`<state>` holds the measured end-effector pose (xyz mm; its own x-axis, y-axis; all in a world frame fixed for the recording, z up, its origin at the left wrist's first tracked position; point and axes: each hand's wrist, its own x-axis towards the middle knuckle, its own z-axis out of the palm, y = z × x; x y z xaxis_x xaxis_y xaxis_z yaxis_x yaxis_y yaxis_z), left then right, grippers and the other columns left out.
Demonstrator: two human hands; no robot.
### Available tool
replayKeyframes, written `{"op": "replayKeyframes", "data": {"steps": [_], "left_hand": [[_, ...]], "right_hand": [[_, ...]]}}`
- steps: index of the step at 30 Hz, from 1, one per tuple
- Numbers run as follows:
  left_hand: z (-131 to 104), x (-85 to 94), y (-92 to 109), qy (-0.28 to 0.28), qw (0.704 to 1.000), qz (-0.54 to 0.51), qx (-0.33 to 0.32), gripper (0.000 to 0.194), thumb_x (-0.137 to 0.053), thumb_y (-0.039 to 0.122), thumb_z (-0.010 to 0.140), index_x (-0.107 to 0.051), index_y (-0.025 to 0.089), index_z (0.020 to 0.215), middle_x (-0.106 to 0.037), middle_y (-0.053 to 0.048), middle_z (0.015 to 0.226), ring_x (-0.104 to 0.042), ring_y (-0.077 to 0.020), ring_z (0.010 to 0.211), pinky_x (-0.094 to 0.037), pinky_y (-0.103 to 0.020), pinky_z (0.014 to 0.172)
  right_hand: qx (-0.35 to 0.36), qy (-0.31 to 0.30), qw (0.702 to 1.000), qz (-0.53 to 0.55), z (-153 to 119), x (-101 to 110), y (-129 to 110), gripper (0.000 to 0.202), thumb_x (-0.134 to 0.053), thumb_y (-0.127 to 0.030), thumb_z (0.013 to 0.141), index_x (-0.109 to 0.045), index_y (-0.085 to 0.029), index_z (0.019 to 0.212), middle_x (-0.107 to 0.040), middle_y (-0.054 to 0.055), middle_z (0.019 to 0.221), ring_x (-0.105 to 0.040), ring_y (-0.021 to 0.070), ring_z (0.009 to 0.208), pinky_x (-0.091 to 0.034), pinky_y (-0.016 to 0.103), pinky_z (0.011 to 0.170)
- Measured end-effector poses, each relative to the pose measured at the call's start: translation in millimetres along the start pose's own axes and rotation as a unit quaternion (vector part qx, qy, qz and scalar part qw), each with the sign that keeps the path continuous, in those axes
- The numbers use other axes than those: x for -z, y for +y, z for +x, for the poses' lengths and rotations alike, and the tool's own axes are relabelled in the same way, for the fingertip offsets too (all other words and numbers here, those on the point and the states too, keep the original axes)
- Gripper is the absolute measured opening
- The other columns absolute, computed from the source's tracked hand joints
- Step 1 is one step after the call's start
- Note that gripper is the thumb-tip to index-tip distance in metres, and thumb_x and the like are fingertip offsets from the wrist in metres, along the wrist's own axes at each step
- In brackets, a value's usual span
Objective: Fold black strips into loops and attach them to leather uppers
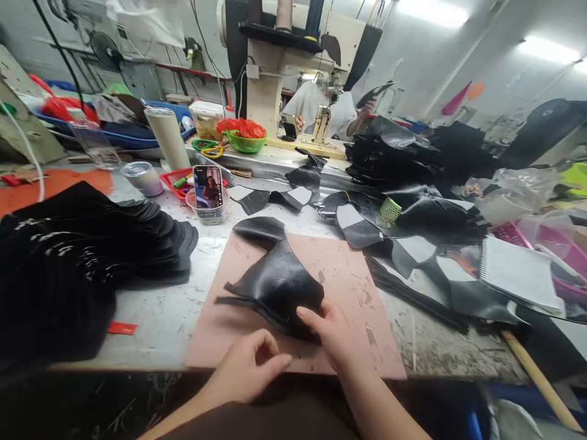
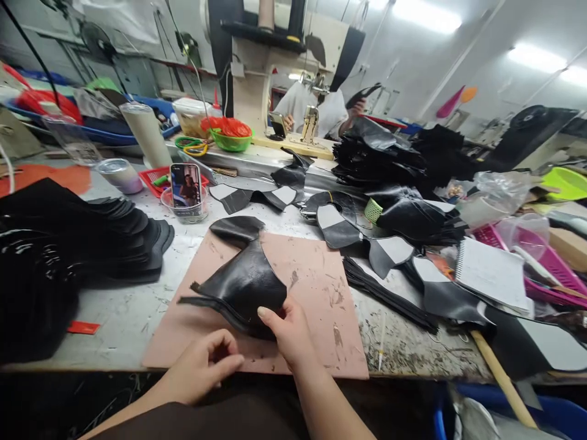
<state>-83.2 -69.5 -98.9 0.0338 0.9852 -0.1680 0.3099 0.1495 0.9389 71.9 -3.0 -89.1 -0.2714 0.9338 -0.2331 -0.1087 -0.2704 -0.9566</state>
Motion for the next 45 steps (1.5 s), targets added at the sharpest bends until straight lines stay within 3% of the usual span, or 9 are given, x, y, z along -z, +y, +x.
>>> {"op": "replayKeyframes", "data": {"steps": [2,5,8,13,19,22,28,36,45], "left_hand": [[0,0.7,7,0.009,0.963,-0.222,0.151,0.027,-0.064,0.042,0.068,-0.059,0.017,0.078,-0.064,-0.002,0.068,-0.06,-0.016,0.063,-0.049,-0.026,0.056],[5,-0.2,17,0.094,0.9,-0.376,0.201,0.036,-0.072,0.038,0.061,-0.061,0.017,0.089,-0.068,-0.003,0.078,-0.061,-0.0134,0.067,-0.049,-0.024,0.062],[7,-2.8,20,0.143,0.902,-0.356,0.196,0.034,-0.075,0.034,0.058,-0.063,0.016,0.084,-0.069,-0.004,0.077,-0.061,-0.0133,0.065,-0.048,-0.022,0.058],[7,-8.1,20,0.154,0.92,-0.314,0.178,0.033,-0.074,0.037,0.061,-0.064,0.014,0.083,-0.07,-0.006,0.078,-0.063,-0.0169,0.068,-0.049,-0.024,0.057],[10,-17.4,23,0.15,0.918,-0.34,0.139,0.038,-0.075,0.037,0.058,-0.062,0.015,0.086,-0.07,-0.003,0.071,-0.065,-0.0201,0.064,-0.052,-0.031,0.061],[12,-21.2,24,0.15,0.919,-0.336,0.145,0.039,-0.074,0.038,0.06,-0.058,0.016,0.088,-0.07,-0.002,0.072,-0.066,-0.0207,0.066,-0.053,-0.031,0.059],[12,-26.1,25,0.172,0.923,-0.299,0.172,0.041,-0.071,0.044,0.062,-0.05,0.018,0.085,-0.067,-0.001,0.071,-0.066,-0.0209,0.062,-0.053,-0.03,0.052],[13,-24.4,19,0.107,0.944,-0.289,0.117,0.049,-0.075,0.031,0.061,-0.055,0.013,0.103,-0.068,-0.009,0.097,-0.061,-0.0268,0.096,-0.049,-0.038,0.083],[13,-27.3,15,0.122,0.943,-0.291,0.103,0.051,-0.069,0.034,0.068,-0.052,0.016,0.113,-0.068,-0.007,0.098,-0.062,-0.0241,0.095,-0.047,-0.04,0.088]], "right_hand": [[-0.018,-0.001,0.999,0.041,-5,-11,2,0.03,-0.07,-0.037,0.061,-0.065,-0.017,0.083,-0.068,0.004,0.078,-0.062,0.0216,0.075,-0.049,0.033,0.069],[-0.018,-0.03,0.998,0.058,-12,-22,6,0.037,-0.069,-0.04,0.062,-0.064,-0.017,0.09,-0.068,0.007,0.088,-0.063,0.0241,0.084,-0.05,0.035,0.072],[0.003,-0.049,0.998,0.027,-16,-24,7,0.037,-0.067,-0.037,0.065,-0.063,-0.016,0.095,-0.067,0.009,0.096,-0.061,0.026,0.093,-0.047,0.04,0.082],[0.028,-0.066,0.997,-0.003,-16,-16,1,0.025,-0.063,-0.029,0.068,-0.064,-0.016,0.089,-0.068,0.007,0.088,-0.061,0.0241,0.09,-0.046,0.039,0.083],[-0.092,-0.072,0.993,-0.01,-10,-2,0,0.02,-0.063,-0.029,0.061,-0.059,-0.016,0.076,-0.06,0.0,0.066,-0.058,0.0149,0.061,-0.047,0.024,0.048],[-0.094,-0.051,0.993,-0.049,-9,2,0,0.017,-0.062,-0.028,0.062,-0.057,-0.016,0.072,-0.055,-0.001,0.06,-0.053,0.0117,0.055,-0.04,0.017,0.039],[-0.05,-0.05,0.993,-0.093,-12,0,-3,0.011,-0.057,-0.025,0.067,-0.052,-0.016,0.07,-0.051,-0.003,0.056,-0.049,0.0093,0.049,-0.039,0.017,0.038],[0.027,-0.011,0.986,-0.163,-15,3,-1,0.012,-0.057,-0.026,0.07,-0.054,-0.018,0.078,-0.057,0.0,0.065,-0.058,0.0153,0.063,-0.048,0.026,0.055],[-0.076,-0.025,0.995,-0.059,-10,11,2,0.007,-0.055,-0.022,0.066,-0.052,-0.017,0.068,-0.055,-0.003,0.057,-0.056,0.0123,0.053,-0.044,0.023,0.05]]}}
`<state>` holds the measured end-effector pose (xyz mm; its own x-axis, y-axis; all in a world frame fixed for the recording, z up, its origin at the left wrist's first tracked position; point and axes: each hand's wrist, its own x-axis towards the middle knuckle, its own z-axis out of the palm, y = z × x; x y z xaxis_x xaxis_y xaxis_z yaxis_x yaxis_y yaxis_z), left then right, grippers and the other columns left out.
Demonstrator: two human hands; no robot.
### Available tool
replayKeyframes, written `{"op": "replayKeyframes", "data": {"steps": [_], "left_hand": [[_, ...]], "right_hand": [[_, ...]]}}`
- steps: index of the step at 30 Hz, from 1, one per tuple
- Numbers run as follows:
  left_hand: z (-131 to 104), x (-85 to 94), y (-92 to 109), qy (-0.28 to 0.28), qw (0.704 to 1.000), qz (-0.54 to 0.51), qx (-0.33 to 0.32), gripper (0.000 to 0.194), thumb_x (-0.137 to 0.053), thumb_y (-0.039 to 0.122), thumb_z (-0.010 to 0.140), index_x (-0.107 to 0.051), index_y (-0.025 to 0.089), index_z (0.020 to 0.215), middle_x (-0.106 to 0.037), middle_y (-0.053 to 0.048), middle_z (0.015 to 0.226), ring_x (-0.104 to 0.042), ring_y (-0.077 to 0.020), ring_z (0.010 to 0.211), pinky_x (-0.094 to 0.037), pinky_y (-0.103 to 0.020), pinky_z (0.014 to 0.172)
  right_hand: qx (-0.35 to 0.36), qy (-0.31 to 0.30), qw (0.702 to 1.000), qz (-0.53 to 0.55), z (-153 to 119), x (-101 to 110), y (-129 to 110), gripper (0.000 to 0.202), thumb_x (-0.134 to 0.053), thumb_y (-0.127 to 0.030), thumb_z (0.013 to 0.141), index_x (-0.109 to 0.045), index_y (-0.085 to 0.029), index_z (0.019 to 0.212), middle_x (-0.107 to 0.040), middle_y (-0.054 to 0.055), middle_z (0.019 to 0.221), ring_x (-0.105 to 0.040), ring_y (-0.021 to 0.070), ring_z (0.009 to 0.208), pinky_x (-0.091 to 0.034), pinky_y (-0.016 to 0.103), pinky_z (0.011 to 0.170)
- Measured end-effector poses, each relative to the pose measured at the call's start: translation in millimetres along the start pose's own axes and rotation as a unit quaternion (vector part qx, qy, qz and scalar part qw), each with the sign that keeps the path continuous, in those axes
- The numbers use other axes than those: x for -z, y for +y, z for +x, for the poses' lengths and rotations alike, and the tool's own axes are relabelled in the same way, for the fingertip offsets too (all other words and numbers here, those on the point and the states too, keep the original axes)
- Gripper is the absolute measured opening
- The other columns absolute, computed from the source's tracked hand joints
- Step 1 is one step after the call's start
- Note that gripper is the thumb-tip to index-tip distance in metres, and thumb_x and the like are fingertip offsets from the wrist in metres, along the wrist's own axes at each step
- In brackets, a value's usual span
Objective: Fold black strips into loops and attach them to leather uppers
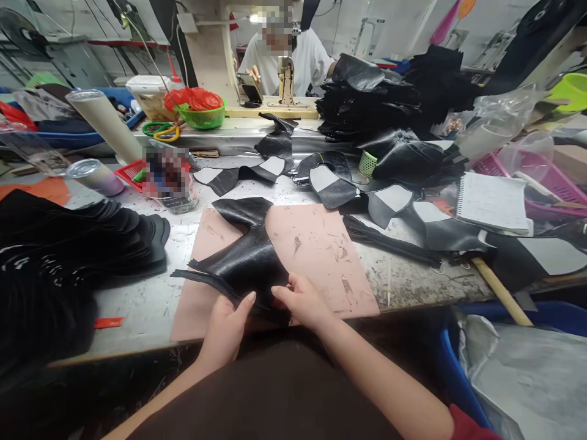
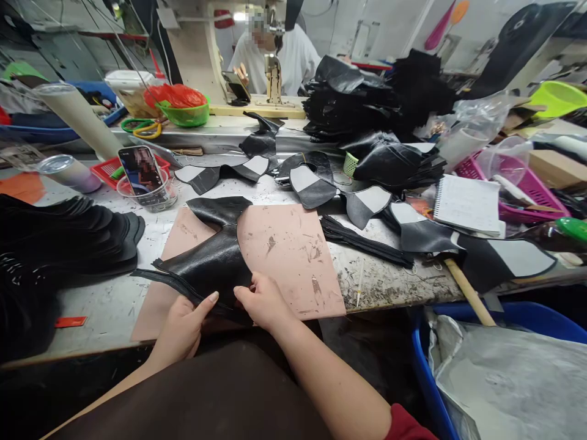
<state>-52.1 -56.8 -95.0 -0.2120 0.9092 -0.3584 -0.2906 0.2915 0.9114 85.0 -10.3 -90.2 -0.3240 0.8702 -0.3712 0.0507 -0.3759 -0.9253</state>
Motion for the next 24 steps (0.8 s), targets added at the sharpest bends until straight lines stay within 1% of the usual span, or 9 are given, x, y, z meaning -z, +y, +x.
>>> {"op": "replayKeyframes", "data": {"steps": [4,7,9,11,14,16,20,22,24], "left_hand": [[1.4,-0.6,-3.6,0.022,0.999,0.027,-0.02,0.054,-0.068,0.034,0.069,-0.05,0.014,0.115,-0.066,-0.009,0.103,-0.057,-0.0266,0.104,-0.045,-0.042,0.091],[1.7,-2.1,-2.1,0.028,0.999,0.014,-0.033,0.056,-0.067,0.032,0.07,-0.046,0.016,0.119,-0.064,-0.008,0.107,-0.054,-0.0253,0.109,-0.042,-0.041,0.095],[1.3,-3.1,-0.2,0.01,1.0,0.0,-0.029,0.055,-0.069,0.03,0.069,-0.048,0.016,0.117,-0.065,-0.008,0.105,-0.057,-0.0253,0.105,-0.043,-0.041,0.094],[0.8,-3.3,1.0,-0.011,1.0,-0.002,-0.01,0.052,-0.073,0.029,0.064,-0.053,0.013,0.11,-0.068,-0.009,0.097,-0.061,-0.0273,0.097,-0.047,-0.043,0.089],[0.8,-2.5,-0.1,-0.018,1.0,0.006,0.007,0.048,-0.076,0.028,0.06,-0.058,0.011,0.101,-0.07,-0.008,0.087,-0.064,-0.0294,0.088,-0.05,-0.045,0.082],[1.1,-2.4,-1.9,-0.008,1.0,0.009,0.0,0.048,-0.076,0.029,0.059,-0.058,0.012,0.1,-0.07,-0.007,0.086,-0.063,-0.0293,0.089,-0.05,-0.044,0.082],[0.7,-5.1,-1.8,0.017,1.0,0.0,0.001,0.052,-0.077,0.027,0.058,-0.057,0.011,0.104,-0.069,-0.008,0.093,-0.061,-0.029,0.096,-0.048,-0.042,0.087],[-0.2,-7.1,0.7,0.017,1.0,-0.016,0.016,0.053,-0.077,0.026,0.057,-0.058,0.009,0.103,-0.069,-0.01,0.095,-0.061,-0.0292,0.097,-0.047,-0.042,0.089],[-1.3,-8.7,3.5,0.005,0.999,-0.035,0.036,0.051,-0.078,0.026,0.056,-0.06,0.009,0.1,-0.07,-0.01,0.093,-0.062,-0.029,0.096,-0.047,-0.042,0.089]], "right_hand": [[-0.005,-0.015,1.0,0.026,0.9,-1.3,-0.1,0.006,-0.052,-0.023,0.063,-0.049,-0.017,0.064,-0.051,-0.004,0.052,-0.051,0.0111,0.05,-0.042,0.022,0.049],[-0.004,-0.015,0.999,0.041,1.0,-2.7,-0.1,0.008,-0.052,-0.024,0.06,-0.048,-0.018,0.062,-0.048,-0.005,0.051,-0.047,0.01,0.049,-0.04,0.022,0.049],[-0.003,-0.013,0.999,0.051,0.5,-3.8,-0.3,0.009,-0.052,-0.025,0.058,-0.047,-0.018,0.061,-0.047,-0.005,0.051,-0.045,0.0094,0.048,-0.039,0.022,0.048],[-0.005,-0.013,0.998,0.062,-0.1,-4.8,-1.0,0.01,-0.052,-0.025,0.057,-0.045,-0.018,0.059,-0.046,-0.006,0.051,-0.044,0.0088,0.047,-0.037,0.022,0.048],[-0.013,-0.023,0.996,0.082,-1.1,-5.5,-3.0,0.012,-0.052,-0.026,0.055,-0.043,-0.018,0.056,-0.044,-0.006,0.05,-0.042,0.0079,0.047,-0.036,0.021,0.048],[-0.021,-0.032,0.995,0.093,-1.2,-5.3,-4.3,0.012,-0.051,-0.026,0.054,-0.042,-0.018,0.054,-0.043,-0.006,0.049,-0.041,0.0073,0.047,-0.035,0.021,0.048],[-0.023,-0.044,0.995,0.089,-0.6,-4.4,-4.3,0.014,-0.049,-0.026,0.053,-0.037,-0.019,0.051,-0.038,-0.007,0.046,-0.036,0.0064,0.044,-0.029,0.02,0.045],[-0.015,-0.04,0.996,0.074,-0.7,-4.1,-3.5,0.014,-0.049,-0.025,0.054,-0.036,-0.019,0.051,-0.037,-0.007,0.045,-0.034,0.0066,0.044,-0.026,0.02,0.043],[-0.006,-0.031,0.998,0.054,-1.5,-3.9,-2.9,0.013,-0.05,-0.024,0.056,-0.038,-0.019,0.052,-0.038,-0.007,0.046,-0.035,0.0073,0.045,-0.025,0.02,0.043]]}}
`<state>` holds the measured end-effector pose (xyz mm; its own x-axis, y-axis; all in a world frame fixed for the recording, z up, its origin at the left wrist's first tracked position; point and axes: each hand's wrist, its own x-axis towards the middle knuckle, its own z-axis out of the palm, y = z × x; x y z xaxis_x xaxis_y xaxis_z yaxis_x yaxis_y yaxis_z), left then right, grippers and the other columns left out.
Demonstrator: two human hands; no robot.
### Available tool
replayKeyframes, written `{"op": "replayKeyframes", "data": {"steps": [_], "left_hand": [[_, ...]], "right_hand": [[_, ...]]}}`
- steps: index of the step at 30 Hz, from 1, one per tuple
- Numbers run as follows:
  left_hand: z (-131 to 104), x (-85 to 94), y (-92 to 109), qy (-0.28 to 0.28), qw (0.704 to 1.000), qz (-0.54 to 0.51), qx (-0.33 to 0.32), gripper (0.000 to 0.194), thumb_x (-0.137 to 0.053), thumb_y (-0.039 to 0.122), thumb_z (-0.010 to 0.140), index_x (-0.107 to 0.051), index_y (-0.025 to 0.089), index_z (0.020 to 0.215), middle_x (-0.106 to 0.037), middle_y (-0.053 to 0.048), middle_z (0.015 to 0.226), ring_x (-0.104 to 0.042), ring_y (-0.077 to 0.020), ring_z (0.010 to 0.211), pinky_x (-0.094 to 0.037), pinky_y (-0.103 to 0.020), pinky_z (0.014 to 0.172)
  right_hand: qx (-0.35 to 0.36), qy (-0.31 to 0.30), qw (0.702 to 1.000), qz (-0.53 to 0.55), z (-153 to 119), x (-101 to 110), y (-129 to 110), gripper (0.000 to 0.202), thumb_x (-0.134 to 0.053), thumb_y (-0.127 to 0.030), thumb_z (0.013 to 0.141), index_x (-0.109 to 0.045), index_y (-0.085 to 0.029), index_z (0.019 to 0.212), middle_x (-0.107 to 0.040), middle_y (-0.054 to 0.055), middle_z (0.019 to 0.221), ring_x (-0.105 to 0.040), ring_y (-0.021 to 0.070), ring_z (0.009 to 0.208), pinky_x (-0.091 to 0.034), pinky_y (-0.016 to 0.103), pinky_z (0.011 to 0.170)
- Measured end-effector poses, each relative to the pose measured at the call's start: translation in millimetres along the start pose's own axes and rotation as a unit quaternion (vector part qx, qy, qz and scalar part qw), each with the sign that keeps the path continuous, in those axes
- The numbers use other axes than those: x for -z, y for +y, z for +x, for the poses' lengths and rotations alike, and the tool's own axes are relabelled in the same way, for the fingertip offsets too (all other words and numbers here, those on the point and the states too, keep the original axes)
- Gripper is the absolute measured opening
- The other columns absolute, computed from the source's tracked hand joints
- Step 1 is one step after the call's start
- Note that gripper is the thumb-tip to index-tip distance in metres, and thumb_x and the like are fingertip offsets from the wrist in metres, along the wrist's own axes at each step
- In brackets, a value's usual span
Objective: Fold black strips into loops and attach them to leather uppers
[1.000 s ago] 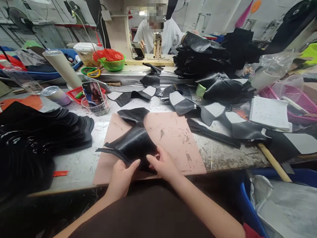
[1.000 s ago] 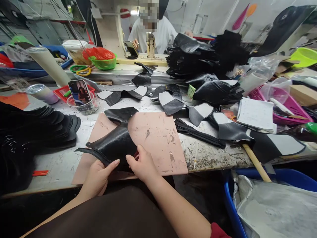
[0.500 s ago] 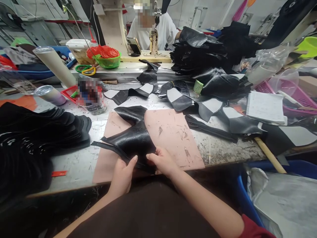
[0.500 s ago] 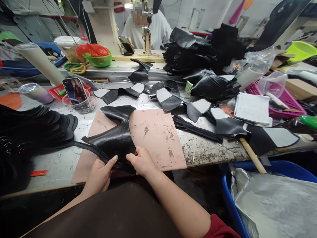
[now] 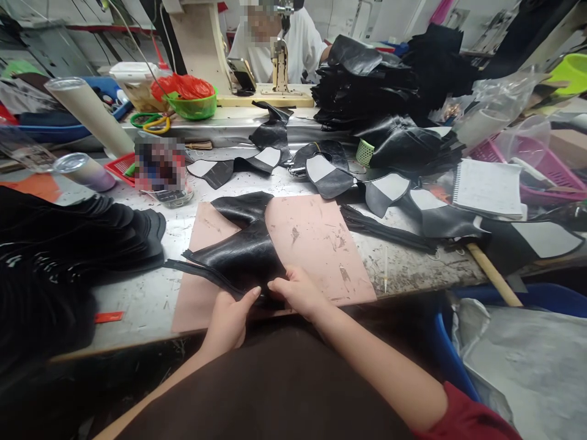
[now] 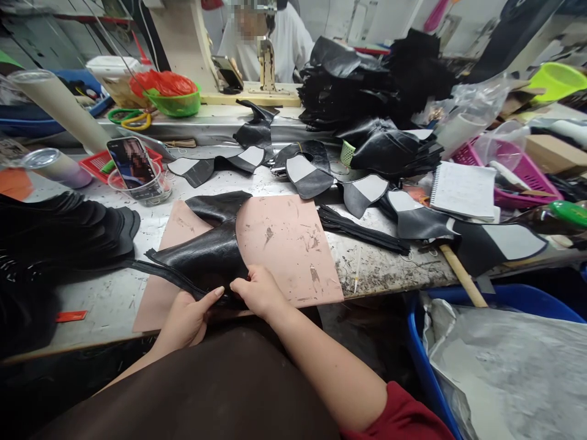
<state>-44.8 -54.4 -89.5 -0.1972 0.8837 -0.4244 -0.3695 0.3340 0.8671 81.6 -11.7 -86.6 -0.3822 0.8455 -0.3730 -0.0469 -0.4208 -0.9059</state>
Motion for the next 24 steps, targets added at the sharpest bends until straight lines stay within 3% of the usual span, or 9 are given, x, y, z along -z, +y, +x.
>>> {"op": "replayKeyframes", "data": {"steps": [6,13,17,20,24], "left_hand": [[-2,-2.6,3,-0.025,0.999,-0.012,0.037,0.043,-0.081,0.022,0.049,-0.066,0.008,0.087,-0.071,-0.009,0.082,-0.064,-0.029,0.088,-0.047,-0.044,0.088],[-3,-3.0,6,-0.029,0.997,-0.029,0.064,0.043,-0.081,0.02,0.047,-0.066,0.009,0.085,-0.072,-0.007,0.078,-0.065,-0.0282,0.084,-0.049,-0.044,0.086],[-2,-2.9,6,-0.03,0.998,-0.021,0.052,0.043,-0.08,0.02,0.049,-0.066,0.01,0.089,-0.071,-0.007,0.081,-0.065,-0.0269,0.084,-0.051,-0.041,0.082],[-1,-3.1,5,-0.01,0.999,-0.001,0.034,0.043,-0.081,0.021,0.046,-0.066,0.011,0.086,-0.072,-0.006,0.08,-0.066,-0.0247,0.081,-0.052,-0.037,0.08],[-1,-6.0,7,0.009,0.999,0.013,0.036,0.034,-0.082,0.02,0.043,-0.068,0.011,0.073,-0.071,-0.004,0.072,-0.066,-0.0225,0.073,-0.053,-0.032,0.072]], "right_hand": [[0.027,0.022,0.997,-0.064,-3,0,0,0.011,-0.048,-0.024,0.06,-0.039,-0.019,0.055,-0.039,-0.006,0.049,-0.038,0.0091,0.049,-0.029,0.021,0.045],[0.057,0.056,0.984,-0.16,-6,9,-10,0.008,-0.056,-0.023,0.06,-0.05,-0.017,0.06,-0.048,-0.003,0.068,-0.047,0.0109,0.059,-0.037,0.022,0.051],[0.037,0.019,0.972,-0.231,-9,13,-13,0.011,-0.057,-0.026,0.067,-0.056,-0.017,0.072,-0.057,-0.001,0.064,-0.055,0.0147,0.06,-0.039,0.023,0.048],[0.048,-0.015,0.965,-0.258,-9,11,-7,0.009,-0.052,-0.022,0.072,-0.059,-0.016,0.075,-0.064,0.002,0.072,-0.06,0.0148,0.067,-0.043,0.022,0.054],[0.061,0.007,0.949,-0.31,-8,8,-5,0.008,-0.053,-0.02,0.072,-0.059,-0.016,0.075,-0.065,0.001,0.074,-0.06,0.0148,0.069,-0.044,0.022,0.058]]}}
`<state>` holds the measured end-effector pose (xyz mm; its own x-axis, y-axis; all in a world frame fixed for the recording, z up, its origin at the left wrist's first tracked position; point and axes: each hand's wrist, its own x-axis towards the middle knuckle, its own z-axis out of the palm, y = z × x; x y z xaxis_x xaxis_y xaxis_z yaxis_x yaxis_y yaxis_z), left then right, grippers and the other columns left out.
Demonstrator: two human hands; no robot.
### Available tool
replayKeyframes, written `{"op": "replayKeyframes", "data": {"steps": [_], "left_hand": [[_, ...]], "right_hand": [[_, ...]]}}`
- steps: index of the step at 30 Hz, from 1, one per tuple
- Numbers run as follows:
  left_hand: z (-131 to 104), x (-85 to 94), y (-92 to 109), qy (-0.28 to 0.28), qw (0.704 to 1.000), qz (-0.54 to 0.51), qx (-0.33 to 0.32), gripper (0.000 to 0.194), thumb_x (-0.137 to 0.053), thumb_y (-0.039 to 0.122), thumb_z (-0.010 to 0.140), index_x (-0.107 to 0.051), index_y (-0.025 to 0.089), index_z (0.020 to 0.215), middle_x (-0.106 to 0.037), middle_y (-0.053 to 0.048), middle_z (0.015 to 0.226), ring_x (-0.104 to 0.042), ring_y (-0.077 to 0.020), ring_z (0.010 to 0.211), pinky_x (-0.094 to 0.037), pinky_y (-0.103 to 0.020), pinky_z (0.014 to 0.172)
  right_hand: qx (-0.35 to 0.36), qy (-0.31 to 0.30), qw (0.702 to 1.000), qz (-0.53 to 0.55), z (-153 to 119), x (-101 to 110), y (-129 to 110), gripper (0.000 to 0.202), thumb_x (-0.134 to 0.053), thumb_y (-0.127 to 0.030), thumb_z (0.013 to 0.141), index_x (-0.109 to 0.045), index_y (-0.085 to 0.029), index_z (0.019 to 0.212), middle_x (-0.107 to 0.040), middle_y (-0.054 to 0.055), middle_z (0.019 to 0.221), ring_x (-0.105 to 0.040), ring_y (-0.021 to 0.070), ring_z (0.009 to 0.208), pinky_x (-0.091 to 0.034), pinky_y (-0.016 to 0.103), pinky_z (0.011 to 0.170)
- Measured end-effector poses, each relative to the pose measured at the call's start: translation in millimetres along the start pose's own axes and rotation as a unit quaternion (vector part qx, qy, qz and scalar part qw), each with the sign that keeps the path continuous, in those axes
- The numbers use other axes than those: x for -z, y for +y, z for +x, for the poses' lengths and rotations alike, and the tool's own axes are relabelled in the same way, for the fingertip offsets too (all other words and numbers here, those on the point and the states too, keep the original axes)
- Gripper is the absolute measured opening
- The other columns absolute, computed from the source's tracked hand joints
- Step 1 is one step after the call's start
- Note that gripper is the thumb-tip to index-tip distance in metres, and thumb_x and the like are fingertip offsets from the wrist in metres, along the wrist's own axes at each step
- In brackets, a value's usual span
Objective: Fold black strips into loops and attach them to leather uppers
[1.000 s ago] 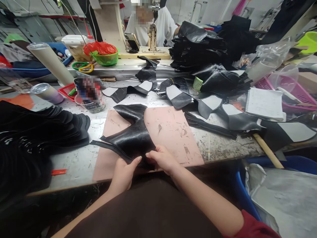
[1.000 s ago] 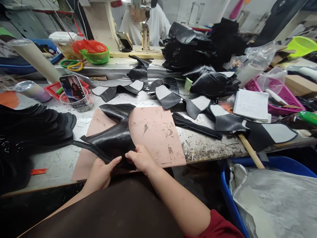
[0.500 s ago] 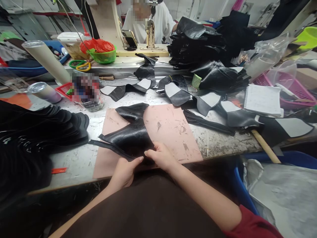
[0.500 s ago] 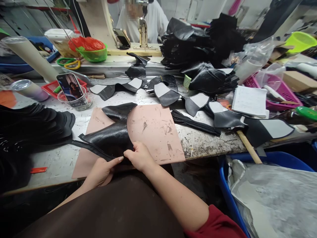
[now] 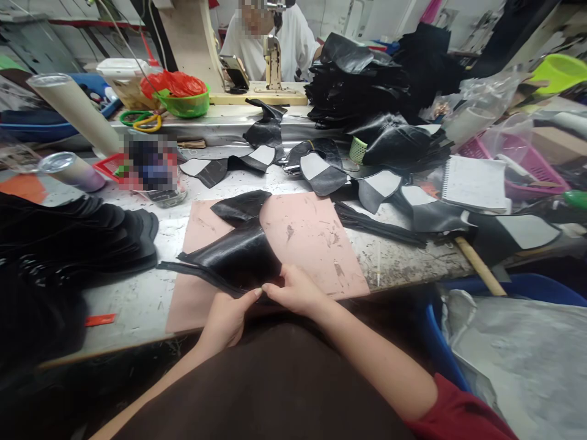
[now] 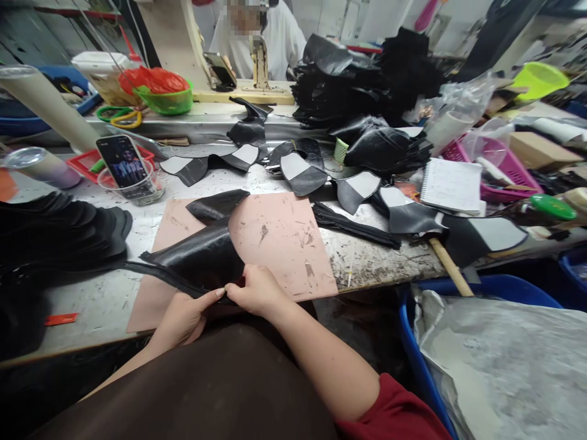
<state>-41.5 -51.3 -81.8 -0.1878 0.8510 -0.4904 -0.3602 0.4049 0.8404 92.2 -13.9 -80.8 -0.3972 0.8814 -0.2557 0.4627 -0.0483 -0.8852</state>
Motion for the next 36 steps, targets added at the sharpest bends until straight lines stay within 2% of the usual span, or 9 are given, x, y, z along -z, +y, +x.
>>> {"op": "replayKeyframes", "data": {"steps": [5,9,11,13,17,20,24,29,36], "left_hand": [[8,-3.5,-3,-0.064,0.994,0.058,0.061,0.032,-0.081,0.027,0.047,-0.067,0.013,0.071,-0.071,-0.006,0.07,-0.066,-0.0222,0.069,-0.054,-0.03,0.066],[2,3.0,-10,-0.221,0.956,0.165,0.103,0.035,-0.075,0.03,0.058,-0.063,0.016,0.087,-0.071,-0.007,0.089,-0.066,-0.0188,0.078,-0.052,-0.028,0.07],[-5,8.4,-10,-0.32,0.911,0.26,0.026,0.029,-0.067,0.028,0.067,-0.061,0.017,0.094,-0.07,-0.007,0.09,-0.066,-0.0183,0.082,-0.051,-0.03,0.074],[-11,12.9,-5,-0.356,0.848,0.372,-0.13,0.023,-0.057,0.024,0.075,-0.061,0.018,0.096,-0.07,-0.006,0.089,-0.065,-0.017,0.081,-0.051,-0.028,0.073],[-13,17.3,9,-0.25,0.648,0.541,-0.474,0.02,-0.043,0.013,0.081,-0.06,0.017,0.091,-0.067,-0.006,0.079,-0.061,-0.0158,0.07,-0.049,-0.025,0.061],[-5,18.9,13,-0.211,0.52,0.611,-0.559,0.021,-0.039,0.007,0.083,-0.058,0.016,0.085,-0.064,-0.006,0.076,-0.058,-0.0159,0.07,-0.047,-0.027,0.062],[4,20.8,9,-0.193,0.416,0.663,-0.591,0.02,-0.04,0.005,0.083,-0.057,0.015,0.081,-0.062,-0.006,0.077,-0.056,-0.0161,0.072,-0.046,-0.028,0.064],[8,17.3,3,-0.154,0.374,0.617,-0.675,0.021,-0.041,0.005,0.083,-0.06,0.013,0.079,-0.065,-0.007,0.078,-0.056,-0.0175,0.072,-0.044,-0.03,0.063],[14,6.5,-4,-0.155,0.382,0.576,-0.706,0.019,-0.045,0.005,0.081,-0.061,0.014,0.079,-0.068,-0.006,0.079,-0.057,-0.019,0.074,-0.042,-0.031,0.065]], "right_hand": [[-0.022,0.045,0.987,-0.154,7,24,-5,0.008,-0.054,-0.026,0.069,-0.057,-0.018,0.07,-0.062,0.001,0.069,-0.057,0.0169,0.065,-0.041,0.025,0.057],[-0.029,0.103,0.966,-0.235,1,57,6,0.018,-0.053,-0.023,0.067,-0.058,-0.015,0.083,-0.062,0.01,0.085,-0.058,0.0242,0.08,-0.042,0.033,0.069],[-0.029,0.127,0.961,-0.242,-6,77,26,0.029,-0.054,-0.03,0.07,-0.056,-0.013,0.093,-0.06,0.015,0.097,-0.055,0.0276,0.093,-0.041,0.036,0.078],[-0.088,0.169,0.951,-0.245,-14,100,54,0.037,-0.049,-0.04,0.075,-0.054,-0.014,0.1,-0.058,0.014,0.106,-0.056,0.0247,0.096,-0.042,0.033,0.079],[-0.257,0.201,0.89,-0.318,-33,135,99,0.039,-0.053,-0.042,0.07,-0.053,-0.014,0.096,-0.064,0.011,0.08,-0.061,0.0274,0.074,-0.043,0.033,0.061],[-0.256,0.18,0.907,-0.282,-44,140,106,0.042,-0.051,-0.025,0.066,-0.05,-0.013,0.106,-0.06,0.0,0.058,-0.06,0.0222,0.057,-0.04,0.029,0.054],[-0.24,0.255,0.908,-0.232,-46,134,98,0.038,-0.051,-0.018,0.057,-0.057,-0.017,0.095,-0.057,-0.003,0.052,-0.057,0.0206,0.052,-0.038,0.029,0.051],[-0.013,0.468,0.883,0.027,-57,113,70,0.018,-0.062,-0.034,0.066,-0.05,-0.02,0.068,-0.056,-0.002,0.054,-0.053,0.0147,0.047,-0.041,0.026,0.047],[0.176,0.237,0.953,0.07,-48,44,34,0.023,-0.039,-0.028,0.089,-0.059,-0.019,0.082,-0.06,0.002,0.068,-0.059,0.013,0.059,-0.048,0.024,0.053]]}}
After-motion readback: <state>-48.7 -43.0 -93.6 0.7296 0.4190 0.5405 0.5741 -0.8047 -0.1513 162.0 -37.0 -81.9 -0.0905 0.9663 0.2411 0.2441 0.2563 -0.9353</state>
